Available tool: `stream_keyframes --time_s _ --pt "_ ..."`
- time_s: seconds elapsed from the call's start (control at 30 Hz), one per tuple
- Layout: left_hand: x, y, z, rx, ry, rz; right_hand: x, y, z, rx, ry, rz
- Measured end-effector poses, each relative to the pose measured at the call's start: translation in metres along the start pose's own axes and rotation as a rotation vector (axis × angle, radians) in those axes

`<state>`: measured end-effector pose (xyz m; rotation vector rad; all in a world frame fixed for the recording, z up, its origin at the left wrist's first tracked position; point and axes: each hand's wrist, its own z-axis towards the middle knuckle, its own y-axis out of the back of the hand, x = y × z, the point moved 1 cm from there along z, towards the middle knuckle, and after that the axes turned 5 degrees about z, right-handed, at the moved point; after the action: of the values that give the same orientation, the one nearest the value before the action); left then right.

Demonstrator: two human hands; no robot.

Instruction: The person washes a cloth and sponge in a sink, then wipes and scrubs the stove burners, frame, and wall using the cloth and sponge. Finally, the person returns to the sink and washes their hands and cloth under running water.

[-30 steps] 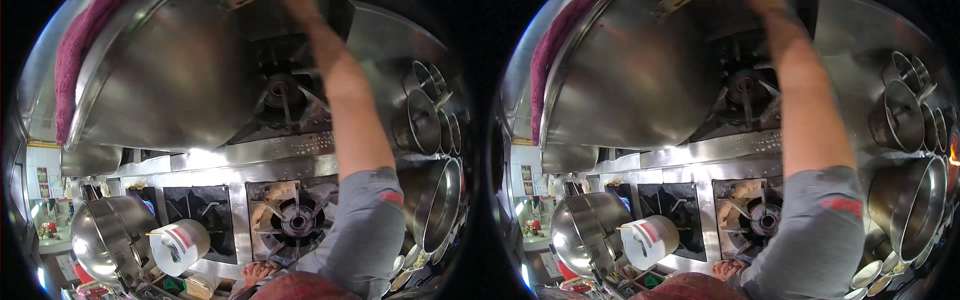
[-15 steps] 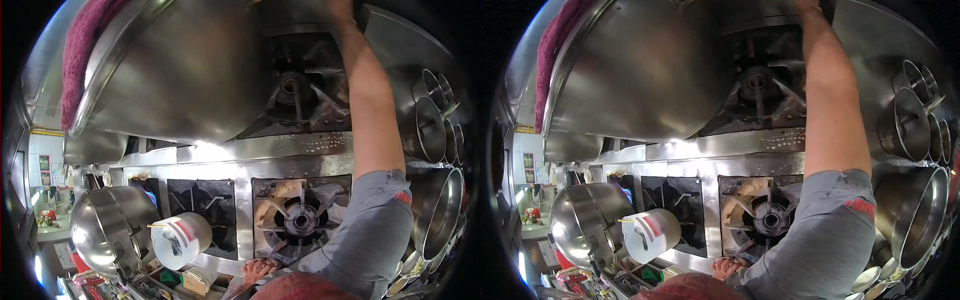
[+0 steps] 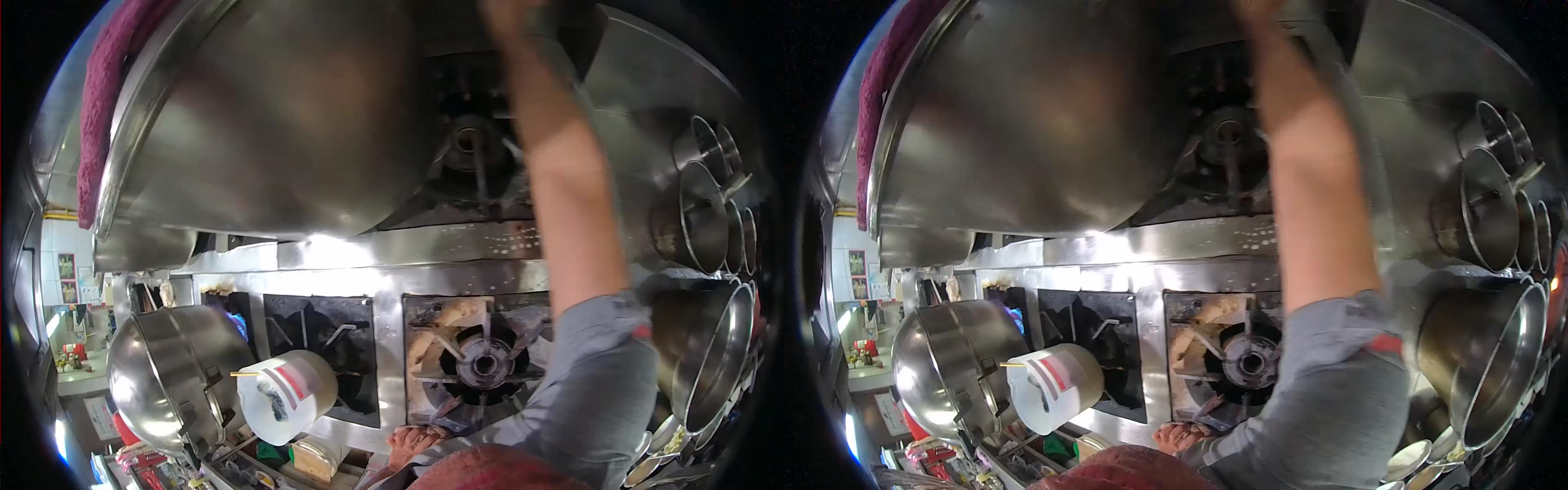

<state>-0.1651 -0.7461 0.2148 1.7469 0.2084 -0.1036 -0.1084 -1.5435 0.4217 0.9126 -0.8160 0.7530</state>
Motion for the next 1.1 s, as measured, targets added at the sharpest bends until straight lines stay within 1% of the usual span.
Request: stream_keyframes --time_s 0.03,0.1,0.13,0.2,0.27,0.3,0.37,0.4,0.43,0.47,0.5,0.53,0.6,0.63,0.67,0.7,0.77,0.8,0.83,0.87,0.9,0.93,0.97,1.03,1.1 --pt "-0.002 0.001 0.0 0.002 -0.01 -0.001 0.012 -0.03 -0.022 0.118 0.035 -0.376" --pt "-0.005 0.002 0.0 0.011 -0.013 0.011 -0.008 -0.086 -0.056 0.221 0.144 0.26" --pt "-0.003 0.003 0.001 0.011 -0.01 0.016 -0.004 -0.069 -0.05 0.207 0.071 0.254" --pt "-0.001 0.007 -0.003 0.006 0.006 0.016 -0.026 -0.018 -0.01 0.013 -0.007 0.147" --pt "0.002 0.003 -0.004 -0.018 0.015 0.01 -0.05 0.028 0.022 -0.028 -0.014 0.405" --pt "0.001 0.001 -0.006 -0.029 0.014 0.002 -0.043 0.027 0.004 -0.012 -0.016 0.394" --pt "-0.002 0.001 -0.001 -0.063 0.005 -0.016 -0.011 0.03 -0.02 0.034 -0.234 0.501" --pt "-0.005 0.006 0.002 -0.061 0.007 -0.031 -0.029 -0.03 -0.007 0.011 -0.155 0.035" --pt "-0.008 0.02 0.011 -0.016 0.014 -0.039 -0.048 -0.106 -0.015 0.004 0.012 -0.063" --pt "-0.011 0.034 0.02 0.03 0.022 -0.046 -0.038 -0.11 -0.048 0.1 0.057 0.315" --pt "-0.01 0.046 0.023 0.126 0.043 -0.064 -0.032 -0.099 -0.055 0.188 -0.014 0.427" --pt "-0.008 0.027 0.013 0.016 0.035 -0.014 -0.028 -0.082 -0.045 0.184 -0.063 0.41" --pt "0.009 0.012 -0.002 0.037 0.015 0.012 -0.036 -0.022 -0.019 0.07 -0.161 0.334" --pt "0.015 0.004 -0.008 0.054 -0.005 0.03 -0.042 0.004 -0.009 0.05 -0.201 0.394" --pt "0.015 -0.003 -0.013 0.074 -0.027 0.041 -0.045 0.012 -0.006 0.052 -0.228 0.469" --pt "0.011 -0.009 -0.018 0.095 -0.053 0.046 -0.039 0.012 -0.012 0.058 -0.271 0.492" --pt "0.003 -0.02 -0.015 0.125 -0.131 0.063 -0.014 -0.003 -0.034 0.093 -0.38 0.374" --pt "-0.003 -0.012 -0.007 0.123 -0.14 0.061 -0.015 -0.033 -0.042 0.197 -0.33 0.397" --pt "-0.01 0.013 0.009 0.109 -0.075 0.021 -0.025 -0.069 -0.044 0.303 -0.288 0.426" --pt "-0.014 0.04 0.022 0.101 -0.008 -0.015 -0.034 -0.086 -0.032 0.185 -0.284 0.502" --pt "-0.013 0.054 0.025 0.093 0.06 -0.052 -0.036 -0.063 -0.025 0.182 -0.298 0.504" --pt "-0.008 0.052 0.021 0.094 0.063 -0.047 -0.033 -0.014 -0.008 0.161 -0.392 0.354" --pt "0.0 0.043 0.015 0.097 0.04 -0.036 -0.038 0.018 0.004 0.143 -0.479 0.204" --pt "0.01 0.018 0.0 0.103 0.002 -0.024 -0.059 0.029 0.014 0.134 -0.514 0.952" --pt "0.005 -0.006 -0.009 0.115 -0.062 -0.028 -0.05 0.005 -0.005 0.095 -0.426 0.358"
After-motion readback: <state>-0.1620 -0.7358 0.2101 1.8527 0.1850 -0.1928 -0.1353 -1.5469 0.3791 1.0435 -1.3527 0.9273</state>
